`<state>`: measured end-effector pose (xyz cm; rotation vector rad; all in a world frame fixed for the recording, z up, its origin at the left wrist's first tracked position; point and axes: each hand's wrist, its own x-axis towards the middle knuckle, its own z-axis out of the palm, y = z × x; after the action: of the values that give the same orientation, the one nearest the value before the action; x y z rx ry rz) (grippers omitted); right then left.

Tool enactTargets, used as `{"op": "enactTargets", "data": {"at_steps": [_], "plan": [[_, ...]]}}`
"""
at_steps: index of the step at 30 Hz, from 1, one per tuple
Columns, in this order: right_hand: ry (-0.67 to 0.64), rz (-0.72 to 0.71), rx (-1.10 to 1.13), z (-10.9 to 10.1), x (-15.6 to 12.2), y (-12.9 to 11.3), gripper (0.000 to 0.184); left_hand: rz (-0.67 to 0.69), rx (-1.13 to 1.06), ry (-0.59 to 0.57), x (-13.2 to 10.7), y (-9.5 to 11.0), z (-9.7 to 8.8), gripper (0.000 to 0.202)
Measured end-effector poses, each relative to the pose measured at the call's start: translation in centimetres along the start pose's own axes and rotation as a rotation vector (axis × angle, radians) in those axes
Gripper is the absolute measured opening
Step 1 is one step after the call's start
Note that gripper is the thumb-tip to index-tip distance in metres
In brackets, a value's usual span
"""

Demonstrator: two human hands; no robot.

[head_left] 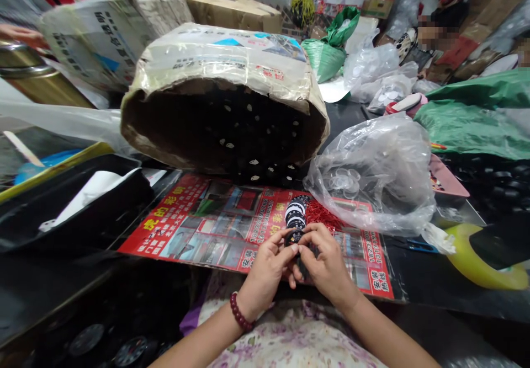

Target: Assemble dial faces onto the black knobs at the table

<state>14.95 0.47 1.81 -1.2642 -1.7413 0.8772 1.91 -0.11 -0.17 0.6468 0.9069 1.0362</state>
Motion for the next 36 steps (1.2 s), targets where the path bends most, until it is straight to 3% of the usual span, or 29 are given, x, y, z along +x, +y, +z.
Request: {"op": "enactTargets", "data": {"at_steps": [5,9,13,24,28,31,34,36], "plan": [[0.040,0.062,0.060,0.0,0.2,0.3,0.008,0.008,0.012,0.019,-0.1,0.2,0.1,0.041],[0.010,0.254,0.347,0.3,0.3,1.0,0.032,0.003,0.024,0.030,-0.2,0.2,0.3,0.037],[-0.005,0.335,0.547,0.7,0.2,1.0,0.034,0.002,0.049,0.027,-0.3,0.2,0.3,0.032],[0.100,0.393,0.601,2.0,0.4,1.1,0.025,-0.014,0.028,0.082,0.1,0.2,0.2,0.030],[0.022,0.296,0.384,1.0,0.4,1.4,0.017,-0.081,-0.005,0.044,0.4,0.6,0.2,0.032],[0.021,0.091,0.069,0.1,0.1,1.1,0.010,-0.117,-0.023,-0.009,0.4,1.0,0.1,0.041],[-0.026,-0.110,-0.143,-0.4,-0.2,0.6,0.015,-0.068,0.073,-0.032,0.1,0.8,0.0,0.050],[-0.088,-0.141,-0.210,-0.4,-0.3,0.3,0.018,-0.027,0.168,-0.025,-0.2,0.5,0.0,0.053]]}}
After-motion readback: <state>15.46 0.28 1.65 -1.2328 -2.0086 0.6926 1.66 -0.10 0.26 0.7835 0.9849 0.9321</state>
